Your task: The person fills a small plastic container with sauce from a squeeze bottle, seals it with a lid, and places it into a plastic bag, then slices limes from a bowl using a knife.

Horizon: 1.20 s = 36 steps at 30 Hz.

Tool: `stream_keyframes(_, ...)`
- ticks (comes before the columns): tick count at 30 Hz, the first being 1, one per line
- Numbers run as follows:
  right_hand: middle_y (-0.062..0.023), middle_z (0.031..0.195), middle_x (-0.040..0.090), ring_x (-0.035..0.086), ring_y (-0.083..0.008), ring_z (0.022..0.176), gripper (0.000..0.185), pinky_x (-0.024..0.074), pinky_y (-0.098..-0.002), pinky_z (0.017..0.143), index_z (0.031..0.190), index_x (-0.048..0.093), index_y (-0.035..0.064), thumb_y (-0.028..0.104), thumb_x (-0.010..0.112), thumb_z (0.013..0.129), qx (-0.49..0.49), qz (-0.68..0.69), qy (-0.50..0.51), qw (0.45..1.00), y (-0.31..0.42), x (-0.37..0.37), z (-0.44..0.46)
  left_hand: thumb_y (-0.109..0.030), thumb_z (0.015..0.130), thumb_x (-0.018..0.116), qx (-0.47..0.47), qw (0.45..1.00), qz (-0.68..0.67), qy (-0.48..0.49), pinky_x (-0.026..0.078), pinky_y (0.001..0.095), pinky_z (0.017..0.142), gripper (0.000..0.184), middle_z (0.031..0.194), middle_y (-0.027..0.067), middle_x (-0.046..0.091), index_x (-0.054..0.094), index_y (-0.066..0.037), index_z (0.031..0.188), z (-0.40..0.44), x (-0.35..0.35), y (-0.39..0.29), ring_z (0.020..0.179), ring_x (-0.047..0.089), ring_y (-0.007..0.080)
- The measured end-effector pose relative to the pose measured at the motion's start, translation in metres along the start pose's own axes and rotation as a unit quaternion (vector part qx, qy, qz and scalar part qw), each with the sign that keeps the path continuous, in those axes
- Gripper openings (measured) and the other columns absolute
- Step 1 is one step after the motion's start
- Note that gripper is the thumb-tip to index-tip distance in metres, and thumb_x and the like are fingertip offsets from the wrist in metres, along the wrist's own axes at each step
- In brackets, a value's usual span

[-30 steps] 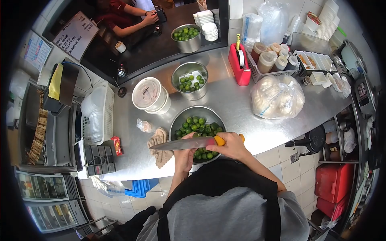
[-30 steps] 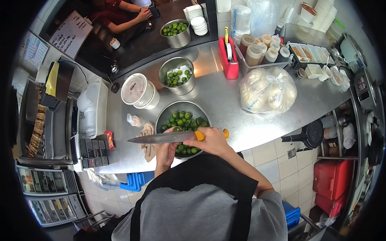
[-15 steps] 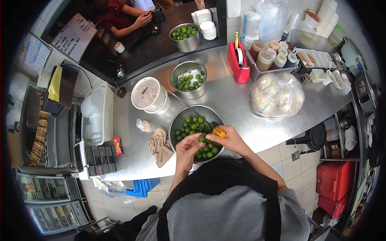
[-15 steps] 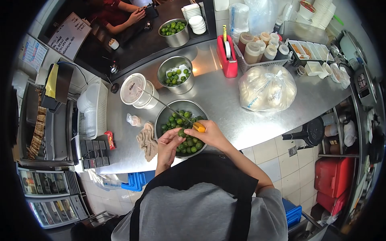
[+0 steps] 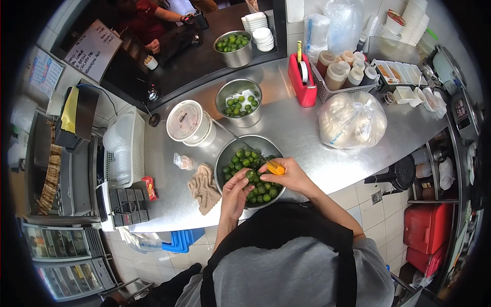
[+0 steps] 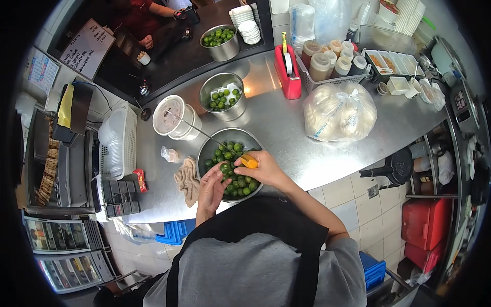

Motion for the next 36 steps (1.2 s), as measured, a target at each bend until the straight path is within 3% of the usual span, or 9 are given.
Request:
stream_keyframes(8, -0.0013, 0.07, 0.061, 0.056, -0.007, 0.07, 0.014, 0.0448, -0.0249, 0.064, 0.078, 0.064, 0.0019, 0.013, 0.072, 0.074, 0.001, -0.007, 0.003, 1.0, -0.006, -0.006, 0.001, -0.009, 0.087, 0.056, -0.017, 1.0, -0.002, 0.003, 0.047, 0.0304, 0.077, 0.027, 0.107, 0.0041, 0.061, 0.056, -0.004, 0.114, 0.004, 0.001, 0.013, 0.099, 0.055, 0.0135)
stream_keyframes(11, -0.0056, 0.07, 0.063, 0.061, -0.0139, 0.068, 0.014, 0.0462, -0.029, 0.064, 0.077, 0.064, 0.0027, 0.014, 0.07, 0.073, 0.037, 0.008, -0.025, 0.999, -0.02, -0.021, 0.002, -0.009, 0.087, 0.056, -0.007, 1.0, -0.023, -0.013, 0.047, 0.0312, 0.076, 0.028, 0.107, 0.0049, 0.061, 0.056, -0.004, 0.115, 0.006, -0.009, 0.01, 0.1, 0.056, 0.0149)
stream_keyframes(14, -0.0119, 0.073, 0.065, 0.064, -0.0271, 0.07, 0.016, 0.0478, -0.0355, 0.066, 0.08, 0.064, 0.0035, 0.017, 0.069, 0.073, 0.031, -0.225, -0.077, 0.971, -0.026, -0.049, 0.009, -0.009, 0.088, 0.055, -0.004, 0.999, -0.02, -0.033, 0.048, 0.0316, 0.076, 0.028, 0.108, 0.0053, 0.061, 0.055, -0.004, 0.115, 0.005, -0.019, 0.008, 0.1, 0.056, 0.0162)
stream_keyframes(15, -0.0168, 0.08, 0.065, 0.062, -0.0356, 0.076, 0.022, 0.0479, -0.0417, 0.07, 0.087, 0.065, 0.0046, 0.021, 0.07, 0.072, 0.061, -0.292, -0.082, 0.951, -0.032, -0.056, 0.01, -0.009, 0.088, 0.055, -0.001, 0.999, -0.015, -0.038, 0.048, 0.0315, 0.076, 0.028, 0.107, 0.0056, 0.061, 0.055, -0.004, 0.115, 0.005, -0.02, 0.006, 0.1, 0.056, 0.0172)
stream_keyframes(18, -0.0167, 0.08, 0.065, 0.062, -0.0353, 0.078, 0.027, 0.048, -0.0439, 0.071, 0.091, 0.064, 0.0053, 0.023, 0.072, 0.071, 0.081, -0.418, -0.105, 0.898, -0.026, -0.065, 0.011, -0.009, 0.088, 0.055, 0.002, 0.999, -0.014, -0.039, 0.048, 0.0315, 0.076, 0.029, 0.107, 0.0058, 0.061, 0.055, -0.004, 0.116, 0.005, -0.023, 0.007, 0.101, 0.056, 0.0179)
stream_keyframes(24, -0.016, 0.084, 0.065, 0.062, -0.0344, 0.083, 0.03, 0.0478, -0.0438, 0.073, 0.09, 0.064, 0.0056, 0.026, 0.074, 0.069, 0.108, -0.46, -0.105, 0.875, -0.021, -0.063, 0.013, -0.008, 0.088, 0.054, -0.003, 0.999, -0.028, -0.031, 0.05, 0.0312, 0.074, 0.029, 0.107, 0.0074, 0.061, 0.054, -0.002, 0.116, 0.005, -0.016, 0.008, 0.099, 0.058, 0.0198)
stream_keyframes(27, -0.0156, 0.084, 0.065, 0.062, -0.0347, 0.083, 0.031, 0.0478, -0.043, 0.073, 0.089, 0.064, 0.0055, 0.025, 0.075, 0.067, 0.118, -0.446, -0.114, 0.88, -0.027, -0.07, 0.012, -0.006, 0.085, 0.059, -0.025, 0.997, -0.07, -0.029, 0.051, 0.0297, 0.072, 0.029, 0.102, 0.0066, 0.062, 0.056, -0.002, 0.114, 0.004, -0.013, 0.01, 0.095, 0.06, 0.0197)
stream_keyframes(30, -0.0141, 0.08, 0.065, 0.063, -0.0284, 0.077, 0.03, 0.0483, -0.0373, 0.072, 0.087, 0.064, 0.0035, 0.02, 0.076, 0.065, 0.137, -0.358, -0.082, 0.92, -0.049, -0.08, 0.014, -0.006, 0.086, 0.058, -0.033, 0.997, -0.075, -0.016, 0.051, 0.0288, 0.072, 0.03, 0.102, 0.0074, 0.062, 0.055, -0.002, 0.115, 0.003, -0.01, 0.01, 0.093, 0.061, 0.0194)
stream_keyframes(36, -0.0047, 0.075, 0.062, 0.058, -0.0122, 0.07, 0.02, 0.0458, -0.0258, 0.065, 0.077, 0.062, -0.0007, 0.009, 0.075, 0.064, 0.141, -0.069, -0.023, 0.987, -0.08, -0.084, 0.019, -0.007, 0.087, 0.056, -0.064, 0.993, -0.093, 0.02, 0.052, 0.0277, 0.072, 0.032, 0.102, 0.0071, 0.062, 0.053, 0.0, 0.118, 0.007, -0.004, 0.018, 0.091, 0.062, 0.0181)
Point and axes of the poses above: each hand's wrist, its own z-axis towards the middle knuckle, its own x-axis out of the palm, y = z × x, the point moved 9 cm from there along z, towards the middle knuckle
